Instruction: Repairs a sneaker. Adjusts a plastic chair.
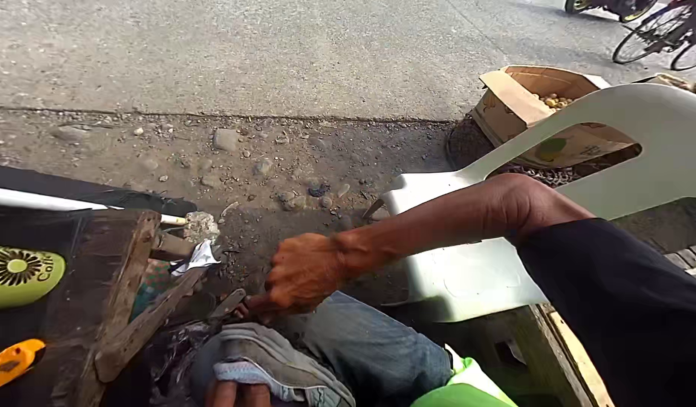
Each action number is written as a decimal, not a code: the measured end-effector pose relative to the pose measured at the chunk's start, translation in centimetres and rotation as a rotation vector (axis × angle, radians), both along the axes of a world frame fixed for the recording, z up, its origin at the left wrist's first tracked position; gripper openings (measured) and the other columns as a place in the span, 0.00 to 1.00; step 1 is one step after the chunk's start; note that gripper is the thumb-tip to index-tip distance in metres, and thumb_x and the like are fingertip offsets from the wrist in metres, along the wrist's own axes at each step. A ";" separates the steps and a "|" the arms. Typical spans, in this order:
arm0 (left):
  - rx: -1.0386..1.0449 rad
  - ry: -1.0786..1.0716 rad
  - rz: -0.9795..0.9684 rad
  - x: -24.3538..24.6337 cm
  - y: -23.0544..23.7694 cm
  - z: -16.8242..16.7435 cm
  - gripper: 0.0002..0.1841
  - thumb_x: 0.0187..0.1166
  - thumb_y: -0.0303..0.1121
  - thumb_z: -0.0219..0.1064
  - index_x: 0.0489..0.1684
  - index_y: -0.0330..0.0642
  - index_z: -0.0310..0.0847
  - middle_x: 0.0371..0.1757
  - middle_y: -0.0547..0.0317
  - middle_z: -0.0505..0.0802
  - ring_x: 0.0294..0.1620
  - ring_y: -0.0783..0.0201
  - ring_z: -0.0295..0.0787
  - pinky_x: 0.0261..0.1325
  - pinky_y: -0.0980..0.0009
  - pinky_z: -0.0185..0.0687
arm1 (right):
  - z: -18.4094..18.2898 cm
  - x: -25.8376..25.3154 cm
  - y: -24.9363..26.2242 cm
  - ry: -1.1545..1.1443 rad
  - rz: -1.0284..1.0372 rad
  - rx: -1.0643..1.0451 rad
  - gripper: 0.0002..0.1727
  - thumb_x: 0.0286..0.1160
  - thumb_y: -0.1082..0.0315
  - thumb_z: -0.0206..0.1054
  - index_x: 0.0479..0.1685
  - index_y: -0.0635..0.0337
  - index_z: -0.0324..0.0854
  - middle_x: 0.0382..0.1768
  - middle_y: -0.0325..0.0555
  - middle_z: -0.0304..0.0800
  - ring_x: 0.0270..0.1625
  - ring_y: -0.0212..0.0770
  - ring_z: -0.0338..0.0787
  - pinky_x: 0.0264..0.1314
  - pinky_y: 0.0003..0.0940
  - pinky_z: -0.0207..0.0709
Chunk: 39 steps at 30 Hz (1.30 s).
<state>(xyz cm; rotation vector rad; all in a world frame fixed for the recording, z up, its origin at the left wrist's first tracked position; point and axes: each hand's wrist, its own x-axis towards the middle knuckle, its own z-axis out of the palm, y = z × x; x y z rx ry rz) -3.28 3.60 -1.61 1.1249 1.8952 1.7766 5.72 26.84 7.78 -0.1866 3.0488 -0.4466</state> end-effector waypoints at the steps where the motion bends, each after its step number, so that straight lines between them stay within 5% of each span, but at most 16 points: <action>1: 0.009 0.009 0.045 0.4 0.3 0.0 0.10 0.80 0.22 0.61 0.50 0.29 0.87 0.51 0.66 0.92 0.56 0.79 0.87 0.65 0.77 0.84 | -0.4 0.2 0.6 0.030 0.024 -0.011 0.18 0.88 0.51 0.59 0.51 0.55 0.88 0.26 0.48 0.87 0.32 0.53 0.90 0.34 0.54 0.79; 9: -0.004 0.048 0.199 0.6 0.7 0.3 0.08 0.75 0.20 0.62 0.37 0.27 0.89 0.40 0.60 0.94 0.46 0.78 0.90 0.55 0.80 0.87 | -2.4 4.6 4.1 0.071 -0.228 0.020 0.21 0.86 0.45 0.51 0.42 0.45 0.86 0.15 0.32 0.78 0.17 0.39 0.81 0.16 0.44 0.70; 11: -0.025 0.093 0.237 0.7 1.0 0.4 0.09 0.72 0.19 0.60 0.33 0.27 0.89 0.37 0.60 0.93 0.44 0.80 0.90 0.53 0.82 0.86 | -3.7 4.9 2.7 0.047 -0.254 -0.211 0.23 0.88 0.44 0.51 0.37 0.46 0.85 0.15 0.30 0.76 0.17 0.34 0.79 0.17 0.39 0.68; 14: -0.065 0.135 0.287 1.1 1.3 0.8 0.09 0.71 0.18 0.59 0.31 0.27 0.88 0.34 0.59 0.93 0.42 0.80 0.90 0.50 0.83 0.86 | -5.5 4.9 1.0 -0.098 -0.257 -0.830 0.27 0.89 0.42 0.56 0.32 0.54 0.84 0.18 0.30 0.75 0.20 0.24 0.75 0.23 0.25 0.69; 17: -0.078 0.116 0.255 0.8 0.9 0.8 0.09 0.71 0.18 0.59 0.31 0.27 0.88 0.32 0.60 0.93 0.39 0.81 0.89 0.47 0.83 0.86 | -5.9 5.5 -0.1 -0.029 -0.321 -1.153 0.19 0.85 0.51 0.66 0.31 0.56 0.83 0.21 0.26 0.77 0.23 0.17 0.73 0.24 0.14 0.64; 20: -0.079 0.053 0.163 0.2 0.3 0.8 0.09 0.71 0.19 0.60 0.34 0.29 0.88 0.33 0.63 0.92 0.37 0.81 0.88 0.44 0.83 0.86 | -6.0 5.1 -0.9 0.216 -0.408 -1.078 0.11 0.82 0.60 0.70 0.42 0.59 0.90 0.35 0.33 0.87 0.35 0.21 0.82 0.35 0.17 0.75; 23: -0.077 0.026 0.130 0.1 0.2 0.9 0.09 0.71 0.18 0.60 0.36 0.31 0.89 0.34 0.65 0.93 0.37 0.80 0.89 0.44 0.82 0.86 | -6.8 3.0 -1.6 0.319 -0.381 -0.737 0.15 0.80 0.57 0.69 0.56 0.53 0.92 0.48 0.37 0.87 0.42 0.26 0.85 0.39 0.23 0.81; 25: -0.079 0.016 0.122 0.1 0.1 0.8 0.09 0.71 0.19 0.61 0.38 0.30 0.89 0.36 0.64 0.93 0.40 0.79 0.90 0.47 0.81 0.87 | -7.1 1.8 -2.2 0.310 -0.351 -0.593 0.15 0.80 0.55 0.65 0.53 0.50 0.93 0.54 0.39 0.89 0.48 0.30 0.89 0.43 0.32 0.84; 28: -0.074 -0.023 0.069 -0.1 -0.2 0.8 0.09 0.77 0.21 0.62 0.46 0.30 0.89 0.43 0.62 0.95 0.46 0.76 0.91 0.54 0.78 0.89 | -5.5 1.8 -2.6 0.243 -0.339 -1.099 0.12 0.79 0.64 0.61 0.32 0.57 0.86 0.42 0.37 0.85 0.44 0.27 0.83 0.42 0.22 0.76; 32: -0.084 -0.018 0.070 -0.3 -0.2 0.6 0.08 0.79 0.23 0.63 0.41 0.32 0.89 0.41 0.62 0.93 0.44 0.76 0.90 0.51 0.79 0.89 | -3.4 4.3 -1.3 0.228 -0.322 -1.625 0.13 0.76 0.59 0.58 0.26 0.51 0.81 0.32 0.33 0.83 0.31 0.23 0.80 0.32 0.18 0.72; 35: -0.051 -0.040 0.103 -0.2 0.1 0.5 0.09 0.75 0.20 0.63 0.38 0.32 0.91 0.41 0.62 0.95 0.45 0.75 0.91 0.52 0.77 0.89 | -2.1 5.7 -1.0 0.268 -0.284 -1.660 0.14 0.76 0.56 0.61 0.24 0.51 0.80 0.31 0.33 0.83 0.32 0.24 0.81 0.33 0.19 0.74; 39: -0.008 -0.048 0.148 0.1 0.3 0.4 0.10 0.74 0.18 0.61 0.38 0.31 0.91 0.41 0.62 0.95 0.46 0.76 0.92 0.55 0.77 0.89 | -3.4 5.7 -0.6 0.056 -0.289 -1.607 0.08 0.80 0.58 0.66 0.38 0.51 0.77 0.30 0.32 0.81 0.27 0.23 0.80 0.27 0.16 0.74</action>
